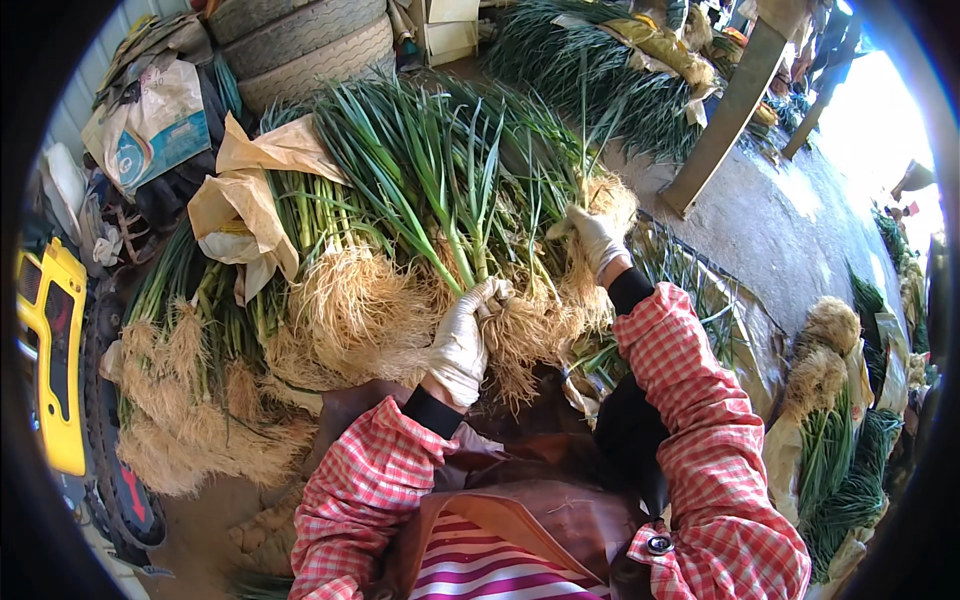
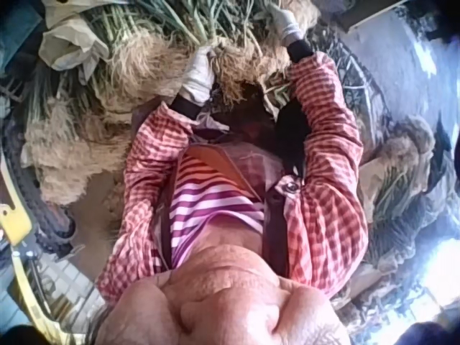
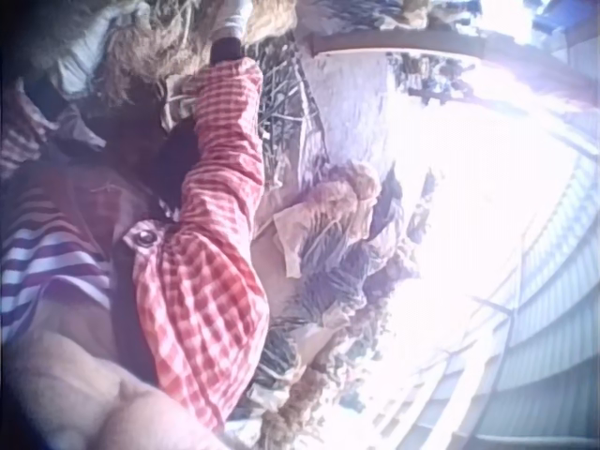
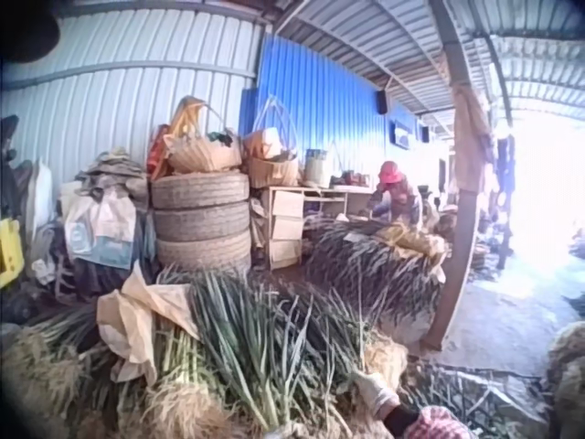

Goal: The person trims the roots and lower parts of green onions using a knife. They hold the bunches with gloved hands, cut the roots, and place the trimmed onions aside.

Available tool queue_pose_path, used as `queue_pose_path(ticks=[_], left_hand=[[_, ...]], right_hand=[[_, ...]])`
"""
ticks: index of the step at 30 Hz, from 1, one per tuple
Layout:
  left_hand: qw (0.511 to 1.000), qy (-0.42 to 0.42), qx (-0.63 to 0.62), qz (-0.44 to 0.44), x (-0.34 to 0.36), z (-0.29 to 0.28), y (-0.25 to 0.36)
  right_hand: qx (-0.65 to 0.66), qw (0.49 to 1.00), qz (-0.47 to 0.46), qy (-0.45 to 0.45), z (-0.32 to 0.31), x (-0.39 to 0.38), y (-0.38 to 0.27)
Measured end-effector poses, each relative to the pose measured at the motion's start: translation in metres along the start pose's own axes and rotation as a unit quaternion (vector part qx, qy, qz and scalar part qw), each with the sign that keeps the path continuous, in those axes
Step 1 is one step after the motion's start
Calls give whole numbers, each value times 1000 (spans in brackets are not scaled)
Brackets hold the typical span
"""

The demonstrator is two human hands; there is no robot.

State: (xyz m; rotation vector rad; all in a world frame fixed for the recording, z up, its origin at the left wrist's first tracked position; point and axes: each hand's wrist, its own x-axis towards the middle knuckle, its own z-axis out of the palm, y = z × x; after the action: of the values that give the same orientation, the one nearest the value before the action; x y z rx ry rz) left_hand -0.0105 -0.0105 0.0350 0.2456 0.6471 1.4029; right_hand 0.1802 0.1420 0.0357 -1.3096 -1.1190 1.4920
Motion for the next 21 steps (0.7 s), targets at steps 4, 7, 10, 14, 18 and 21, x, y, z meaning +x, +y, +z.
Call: queue_pose_path(ticks=[4,7,10,14,18,21], left_hand=[[999,-20,38,24,-1,-4,-1],[998,-20,51,14,-2,-3,1],[998,-44,33,-19,-3,-6,1],[999,1,27,-25,-7,-2,3],[1000,8,-6,-19,-9,5,0],[999,6,-12,-39,-4,0,-4]], right_hand=[[-437,898,-59,9,14,-7,12],[-517,853,42,-47,27,-7,14],[-576,814,-19,-66,39,-9,37],[-503,860,-85,-19,43,-5,31],[18,998,-18,-58,33,1,11],[65,974,35,-212,45,-30,5]])
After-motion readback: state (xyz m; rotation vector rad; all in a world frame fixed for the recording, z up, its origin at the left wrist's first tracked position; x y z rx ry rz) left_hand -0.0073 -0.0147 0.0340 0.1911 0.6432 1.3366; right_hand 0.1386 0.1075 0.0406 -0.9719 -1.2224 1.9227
